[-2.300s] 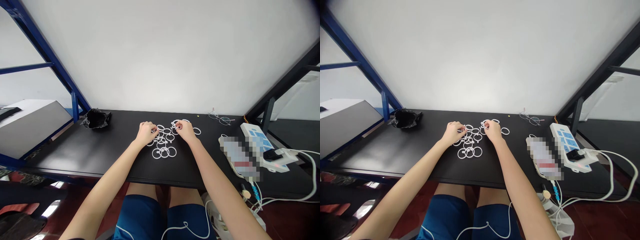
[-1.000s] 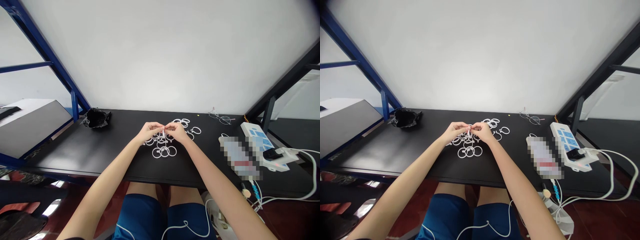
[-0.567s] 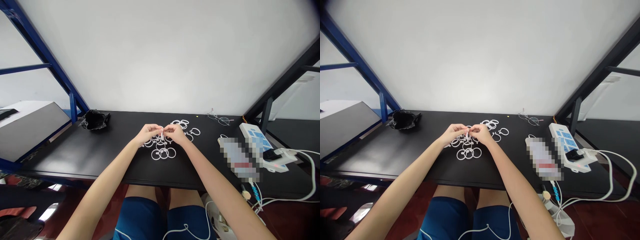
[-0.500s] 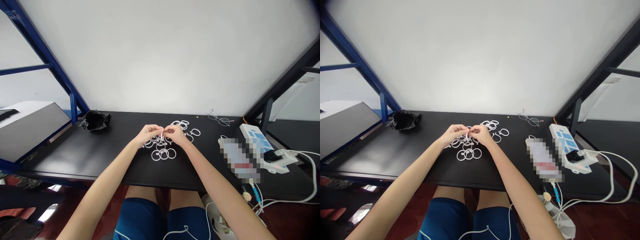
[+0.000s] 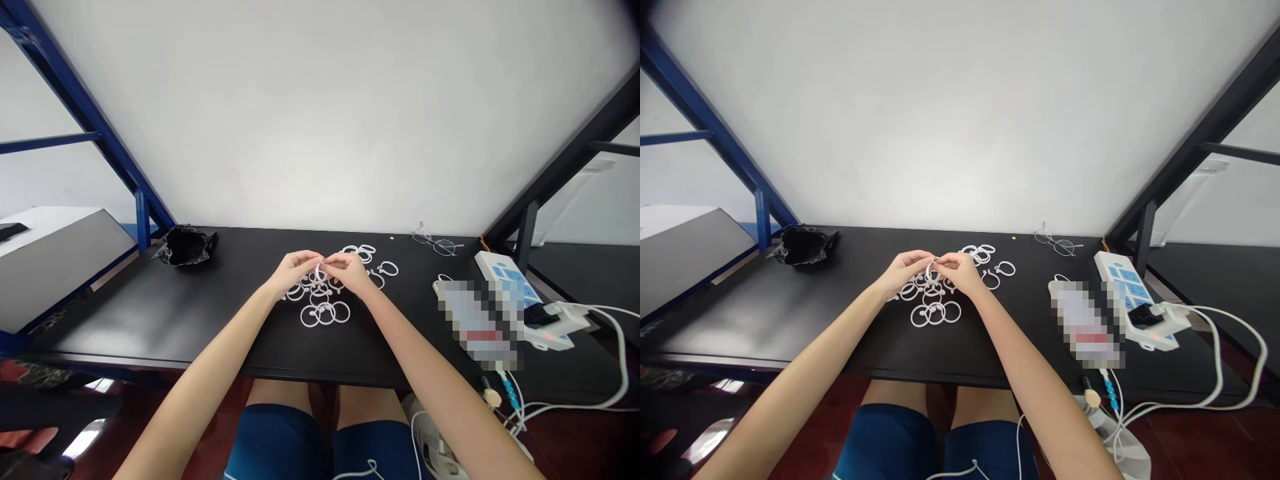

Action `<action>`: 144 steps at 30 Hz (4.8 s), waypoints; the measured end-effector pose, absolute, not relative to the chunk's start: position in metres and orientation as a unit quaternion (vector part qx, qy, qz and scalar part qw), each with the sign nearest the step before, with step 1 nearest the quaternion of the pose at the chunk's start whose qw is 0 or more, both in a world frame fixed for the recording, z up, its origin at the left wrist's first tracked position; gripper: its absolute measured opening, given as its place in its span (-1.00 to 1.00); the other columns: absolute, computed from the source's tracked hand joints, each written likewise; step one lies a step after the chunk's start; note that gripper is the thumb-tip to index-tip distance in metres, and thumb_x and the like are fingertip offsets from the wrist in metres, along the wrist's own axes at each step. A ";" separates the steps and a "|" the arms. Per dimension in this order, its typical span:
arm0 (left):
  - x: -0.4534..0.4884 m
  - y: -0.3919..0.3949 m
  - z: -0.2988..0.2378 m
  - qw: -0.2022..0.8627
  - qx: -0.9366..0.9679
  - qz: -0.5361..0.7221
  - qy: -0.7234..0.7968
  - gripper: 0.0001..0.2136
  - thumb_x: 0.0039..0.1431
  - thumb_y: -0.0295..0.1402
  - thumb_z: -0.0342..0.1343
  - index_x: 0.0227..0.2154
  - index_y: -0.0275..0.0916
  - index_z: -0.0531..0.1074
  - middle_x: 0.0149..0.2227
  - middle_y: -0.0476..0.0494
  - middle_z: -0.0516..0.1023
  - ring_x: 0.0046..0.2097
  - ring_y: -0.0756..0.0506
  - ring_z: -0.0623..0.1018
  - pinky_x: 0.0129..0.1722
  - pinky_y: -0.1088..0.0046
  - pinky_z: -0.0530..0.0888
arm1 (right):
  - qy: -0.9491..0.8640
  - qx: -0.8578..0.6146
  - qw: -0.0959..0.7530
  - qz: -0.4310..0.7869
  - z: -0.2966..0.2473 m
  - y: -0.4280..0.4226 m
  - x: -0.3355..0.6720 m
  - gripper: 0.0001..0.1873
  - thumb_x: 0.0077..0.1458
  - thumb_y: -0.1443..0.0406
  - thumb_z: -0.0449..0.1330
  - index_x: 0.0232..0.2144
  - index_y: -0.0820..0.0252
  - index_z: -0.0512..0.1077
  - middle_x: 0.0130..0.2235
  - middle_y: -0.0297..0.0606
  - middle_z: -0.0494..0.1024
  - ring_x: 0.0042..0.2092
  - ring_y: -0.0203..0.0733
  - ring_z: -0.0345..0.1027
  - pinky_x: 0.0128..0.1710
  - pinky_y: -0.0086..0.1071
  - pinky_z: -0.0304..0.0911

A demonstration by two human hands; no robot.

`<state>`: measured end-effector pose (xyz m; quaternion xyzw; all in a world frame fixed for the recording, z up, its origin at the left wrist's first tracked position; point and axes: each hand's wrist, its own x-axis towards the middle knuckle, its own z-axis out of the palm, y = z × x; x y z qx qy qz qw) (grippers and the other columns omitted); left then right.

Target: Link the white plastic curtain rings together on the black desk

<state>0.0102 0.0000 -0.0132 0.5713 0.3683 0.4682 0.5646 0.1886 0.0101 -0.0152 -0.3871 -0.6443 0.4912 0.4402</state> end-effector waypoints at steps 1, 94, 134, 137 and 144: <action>0.010 0.000 -0.013 0.565 0.564 0.471 0.375 -0.69 0.01 -0.14 0.28 -0.28 -0.27 0.55 -0.37 -0.07 0.56 -0.31 -0.02 0.50 -0.17 0.41 0.44 | -0.644 -0.387 0.439 0.492 -0.016 0.010 0.188 -0.70 -0.14 0.10 0.36 -0.45 0.22 0.53 -0.53 -0.28 0.53 -0.52 -0.24 0.40 -0.64 -0.46 0.22; 0.011 -0.005 -0.010 0.215 0.741 0.494 0.401 -0.75 0.20 -0.22 0.11 -0.11 -0.19 0.49 -0.18 -0.16 0.55 -0.18 -0.08 0.55 -0.07 0.36 0.45 | -0.634 -0.377 0.451 0.503 -0.015 0.008 0.187 -0.72 -0.13 0.09 0.35 -0.48 0.19 0.52 -0.52 -0.29 0.54 -0.52 -0.27 0.37 -0.60 -0.44 0.24; 0.009 -0.003 -0.004 0.492 0.612 0.487 0.383 -0.75 0.03 -0.17 0.23 -0.41 -0.30 0.51 -0.43 -0.06 0.53 -0.34 -0.04 0.46 -0.25 0.43 0.38 | -0.613 -0.369 0.410 0.565 -0.005 -0.003 0.178 -0.58 -0.19 0.12 0.41 -0.30 0.31 0.59 -0.48 -0.26 0.54 -0.51 -0.32 0.34 -0.62 -0.48 0.23; 0.009 -0.002 -0.004 0.495 0.613 0.482 0.383 -0.75 0.04 -0.17 0.22 -0.42 -0.30 0.52 -0.42 -0.06 0.53 -0.34 -0.04 0.46 -0.24 0.43 0.38 | -0.614 -0.366 0.408 0.568 -0.007 -0.002 0.179 -0.58 -0.20 0.12 0.42 -0.30 0.30 0.59 -0.46 -0.24 0.56 -0.52 -0.32 0.34 -0.61 -0.47 0.25; 0.008 -0.002 -0.004 0.514 0.605 0.478 0.375 -0.76 0.03 -0.18 0.23 -0.41 -0.29 0.53 -0.45 -0.05 0.52 -0.35 -0.04 0.47 -0.24 0.42 0.38 | -0.613 -0.358 0.415 0.569 -0.013 0.001 0.179 -0.57 -0.19 0.15 0.42 -0.25 0.28 0.59 -0.45 -0.26 0.56 -0.50 -0.32 0.36 -0.55 -0.45 0.31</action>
